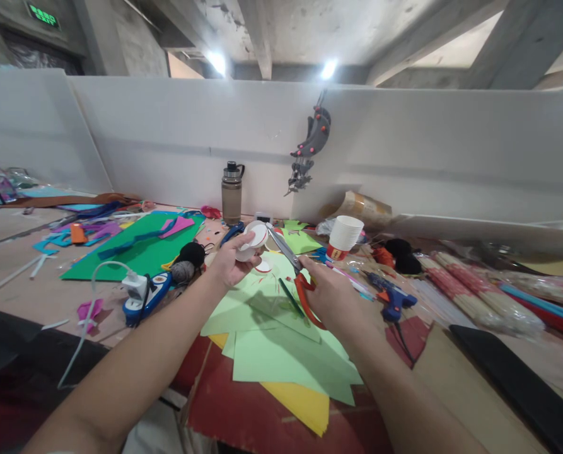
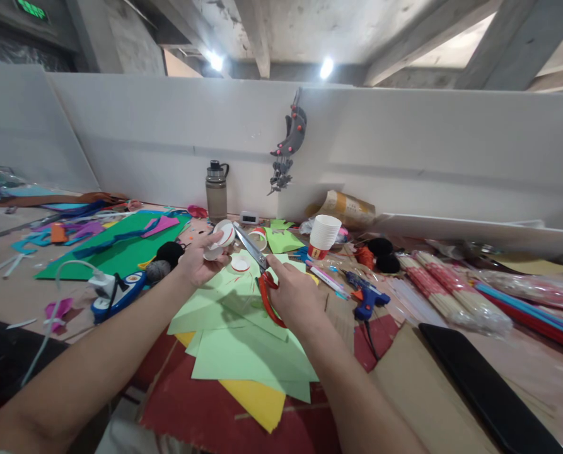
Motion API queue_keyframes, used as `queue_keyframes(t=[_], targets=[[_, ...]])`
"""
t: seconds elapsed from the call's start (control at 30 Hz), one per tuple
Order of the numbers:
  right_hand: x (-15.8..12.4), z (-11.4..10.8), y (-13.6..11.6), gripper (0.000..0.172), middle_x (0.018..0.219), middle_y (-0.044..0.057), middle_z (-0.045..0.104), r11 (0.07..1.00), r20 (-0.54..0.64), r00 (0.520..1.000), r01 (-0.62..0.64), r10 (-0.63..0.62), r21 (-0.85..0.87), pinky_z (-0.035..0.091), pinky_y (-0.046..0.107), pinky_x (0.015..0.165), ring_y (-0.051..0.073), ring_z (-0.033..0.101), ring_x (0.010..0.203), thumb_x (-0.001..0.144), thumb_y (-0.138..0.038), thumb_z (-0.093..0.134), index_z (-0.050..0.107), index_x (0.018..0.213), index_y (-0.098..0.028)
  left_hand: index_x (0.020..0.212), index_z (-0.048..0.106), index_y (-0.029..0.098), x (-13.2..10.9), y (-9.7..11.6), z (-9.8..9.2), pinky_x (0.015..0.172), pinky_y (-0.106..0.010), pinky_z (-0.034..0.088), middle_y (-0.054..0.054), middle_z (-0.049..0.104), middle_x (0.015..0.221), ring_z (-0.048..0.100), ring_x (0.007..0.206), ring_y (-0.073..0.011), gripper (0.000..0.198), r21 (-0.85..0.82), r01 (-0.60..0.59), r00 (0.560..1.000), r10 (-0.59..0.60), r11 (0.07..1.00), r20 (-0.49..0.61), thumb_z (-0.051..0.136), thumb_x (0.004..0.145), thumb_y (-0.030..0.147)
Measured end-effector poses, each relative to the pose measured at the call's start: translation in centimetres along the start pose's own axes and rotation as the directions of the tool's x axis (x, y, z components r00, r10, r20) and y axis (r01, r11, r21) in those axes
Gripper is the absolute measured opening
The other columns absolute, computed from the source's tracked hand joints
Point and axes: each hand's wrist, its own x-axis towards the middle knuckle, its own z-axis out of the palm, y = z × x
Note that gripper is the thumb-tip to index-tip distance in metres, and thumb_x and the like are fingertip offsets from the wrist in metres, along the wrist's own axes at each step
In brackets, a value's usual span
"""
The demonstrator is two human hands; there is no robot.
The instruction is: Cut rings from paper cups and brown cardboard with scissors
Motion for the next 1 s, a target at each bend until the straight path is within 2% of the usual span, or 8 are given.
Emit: queue_keyframes(t=[0.13,0.33,0.47,0.6,0.7,0.83,0.93,1.0], targets=[[0.0,0.0,0.1,0.044,0.111,0.011,0.072,1.000,-0.002,1.000,0.006,-0.006,0.015,0.050,0.035,0.082,0.026,0.068,0.095,0.089,-0.022,0.047,0.058,0.131,-0.021,0.092,0.065,0.009,0.0,-0.1,0.0,0.037,-0.013,0.036,-0.007,0.062,0.069,0.054,0.055,-0.0089,0.014,-0.082,0.092,0.995,-0.089,0.992,0.033,0.060,0.078,0.012],[0.0,-0.1,0.1,0.044,0.108,0.011,0.073,0.999,-0.006,1.000,0.017,-0.016,0.029,0.051,0.033,0.082,0.025,0.069,0.094,0.088,-0.023,0.048,0.059,0.130,-0.021,0.090,0.065,0.009,0.0,0.2,0.1,0.036,-0.016,0.038,-0.008,0.066,0.073,0.056,0.054,-0.0095,0.015,0.052,-0.056,0.998,0.056,0.997,-0.002,0.064,0.075,0.012],[-0.1,-0.2,-0.2,0.043,0.107,0.012,0.073,0.998,-0.002,1.000,-0.014,0.014,0.062,0.051,0.034,0.079,0.026,0.069,0.092,0.087,-0.021,0.049,0.061,0.128,-0.020,0.088,0.065,0.009,0.0,0.2,0.2,0.036,-0.016,0.039,-0.007,0.066,0.071,0.055,0.052,-0.0088,0.012,0.087,-0.092,0.996,0.093,0.992,-0.006,0.064,0.076,0.012],[0.2,-0.5,-0.1,0.041,0.104,0.010,0.075,0.971,0.006,0.997,-0.073,0.073,0.227,0.051,0.029,0.073,0.023,0.069,0.088,0.085,-0.023,0.052,0.064,0.124,-0.020,0.090,0.065,0.010,0.1,0.1,0.0,0.037,-0.016,0.040,-0.007,0.066,0.074,0.056,0.054,-0.0091,0.014,0.102,-0.092,0.995,0.094,0.991,-0.012,0.063,0.076,0.013],[0.7,-0.4,0.7,0.038,0.100,0.010,0.074,0.939,0.065,0.987,-0.158,0.145,0.306,0.050,0.028,0.072,0.023,0.069,0.087,0.090,-0.034,0.049,0.064,0.121,-0.018,0.096,0.064,0.012,0.2,-0.1,-0.3,0.042,-0.018,0.045,-0.006,0.067,0.081,0.061,0.061,-0.0113,0.021,0.207,-0.092,0.994,0.102,0.974,-0.036,0.065,0.075,0.014],[1.2,0.6,2.7,0.035,0.099,0.017,0.072,0.954,0.245,0.924,-0.298,0.293,-0.018,0.048,0.034,0.072,0.029,0.068,0.090,0.088,-0.033,0.050,0.065,0.115,-0.016,0.097,0.062,0.014,0.5,-0.9,-0.8,0.045,-0.021,0.049,-0.006,0.067,0.082,0.062,0.062,-0.0133,0.024,0.414,0.005,0.998,0.018,0.910,-0.052,0.069,0.074,0.018],[1.2,1.7,4.0,0.032,0.098,0.019,0.071,0.946,0.384,0.865,-0.277,0.322,-0.169,0.048,0.035,0.071,0.029,0.069,0.087,0.085,-0.024,0.050,0.065,0.112,-0.014,0.098,0.062,0.015,0.7,-1.5,-1.2,0.047,-0.022,0.050,-0.006,0.066,0.083,0.062,0.062,-0.0133,0.027,0.463,0.057,0.998,-0.062,0.885,-0.004,0.071,0.075,0.023],[1.1,1.9,4.4,0.031,0.101,0.021,0.069,0.954,0.400,0.869,-0.235,0.292,-0.186,0.048,0.038,0.075,0.031,0.067,0.092,0.085,-0.023,0.052,0.065,0.110,-0.012,0.099,0.062,0.015,0.7,-1.9,-1.3,0.049,-0.022,0.050,-0.005,0.066,0.084,0.062,0.064,-0.0127,0.028,0.452,0.067,0.995,-0.091,0.889,0.032,0.072,0.074,0.025]])
